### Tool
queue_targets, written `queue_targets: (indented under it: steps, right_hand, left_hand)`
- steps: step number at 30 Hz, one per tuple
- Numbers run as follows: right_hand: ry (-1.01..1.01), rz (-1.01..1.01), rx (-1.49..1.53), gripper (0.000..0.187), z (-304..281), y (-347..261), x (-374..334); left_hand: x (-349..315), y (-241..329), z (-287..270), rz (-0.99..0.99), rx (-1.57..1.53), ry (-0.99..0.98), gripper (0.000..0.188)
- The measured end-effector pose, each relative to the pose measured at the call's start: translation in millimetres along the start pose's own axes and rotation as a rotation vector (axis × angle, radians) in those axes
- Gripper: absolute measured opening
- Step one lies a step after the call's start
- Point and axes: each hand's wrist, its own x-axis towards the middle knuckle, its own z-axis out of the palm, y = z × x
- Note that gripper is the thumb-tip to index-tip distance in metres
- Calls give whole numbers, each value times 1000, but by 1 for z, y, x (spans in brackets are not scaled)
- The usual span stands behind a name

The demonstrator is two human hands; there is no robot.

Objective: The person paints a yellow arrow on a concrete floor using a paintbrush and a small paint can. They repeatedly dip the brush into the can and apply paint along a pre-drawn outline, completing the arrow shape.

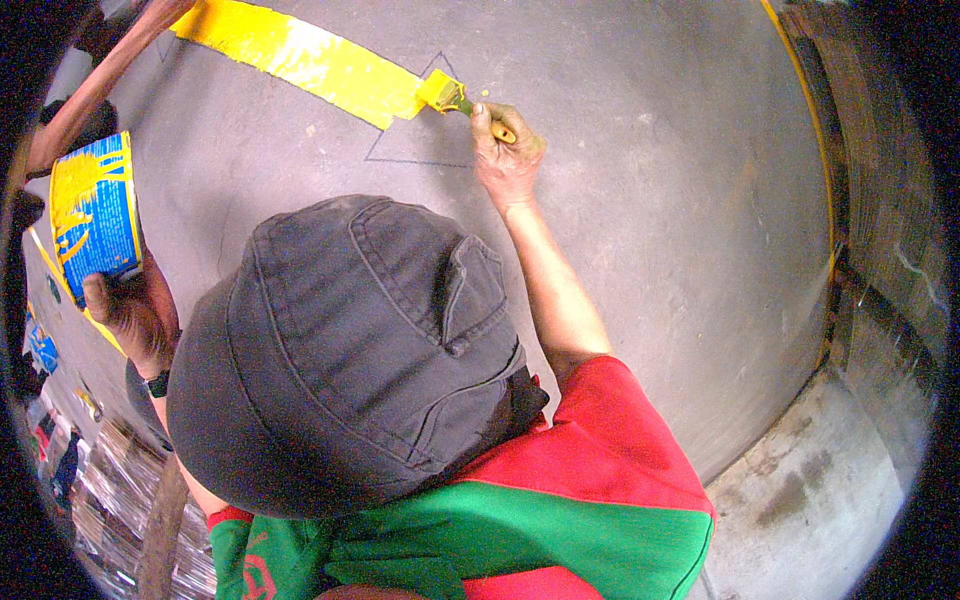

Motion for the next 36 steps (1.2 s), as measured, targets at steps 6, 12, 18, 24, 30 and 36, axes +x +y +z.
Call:
queue_targets:
  steps: [6,12,18,24,30,36]
  right_hand:
    - [19,-54,-16,20,2,5,4]
    - [16,-68,-21,20,3,6,8]
    - [18,-96,-33,21,5,13,6]
    - [-4,-72,-62,21,4,22,-2]
    - [-3,-47,-60,18,-3,9,-8]
    - [-1,-99,-62,18,2,4,-1]
  left_hand:
    - [-2,1,-2,9,38,7,78]
    - [-2,1,-4,8,23,-5,79]
    - [-5,0,-10,-1,25,30,79]
    - [-7,-3,-12,6,25,43,80]
    - [-2,-4,-16,7,17,-15,80]
    - [-6,-4,-19,8,16,-20,80]
